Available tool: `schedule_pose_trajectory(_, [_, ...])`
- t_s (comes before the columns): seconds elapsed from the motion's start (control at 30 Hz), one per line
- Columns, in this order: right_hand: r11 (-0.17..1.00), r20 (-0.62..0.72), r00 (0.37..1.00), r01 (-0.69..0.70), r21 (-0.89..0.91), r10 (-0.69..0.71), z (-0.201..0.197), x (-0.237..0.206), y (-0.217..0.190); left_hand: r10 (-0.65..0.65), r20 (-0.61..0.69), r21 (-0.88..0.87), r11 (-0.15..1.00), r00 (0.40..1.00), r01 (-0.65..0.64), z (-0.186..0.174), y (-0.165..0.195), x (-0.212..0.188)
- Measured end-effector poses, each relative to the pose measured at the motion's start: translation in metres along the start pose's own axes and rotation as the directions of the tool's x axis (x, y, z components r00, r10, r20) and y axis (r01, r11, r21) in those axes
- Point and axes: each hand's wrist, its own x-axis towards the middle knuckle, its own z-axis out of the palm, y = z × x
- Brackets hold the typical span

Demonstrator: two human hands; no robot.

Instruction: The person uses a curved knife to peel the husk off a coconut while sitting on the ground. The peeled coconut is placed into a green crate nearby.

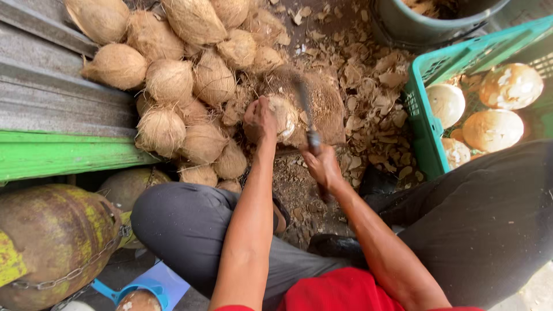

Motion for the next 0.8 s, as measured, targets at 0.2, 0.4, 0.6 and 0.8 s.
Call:
schedule_pose_trajectory(0.2, [0.931,-0.074,0.952,0.306,0.198,-0.297,-0.007,0.006,0.004,0.483,-0.047,0.504,0.767,0.874,-0.397,0.002,-0.019,0.012])
schedule_pose_trajectory(0.4, [1.000,0.002,1.000,-0.006,-0.015,0.006,0.000,0.007,0.004,0.127,-0.075,0.249,0.963,0.989,-0.105,0.001,-0.016,0.007])
schedule_pose_trajectory(0.6, [0.972,-0.092,0.971,0.225,0.063,-0.219,-0.006,0.012,0.015,0.171,-0.038,0.033,0.985,0.984,-0.170,-0.007,-0.011,-0.006])
schedule_pose_trajectory(0.8, [0.989,0.072,0.988,-0.130,-0.065,0.134,0.002,0.007,0.013,0.342,-0.077,0.291,0.906,0.936,-0.307,0.002,-0.028,0.010])
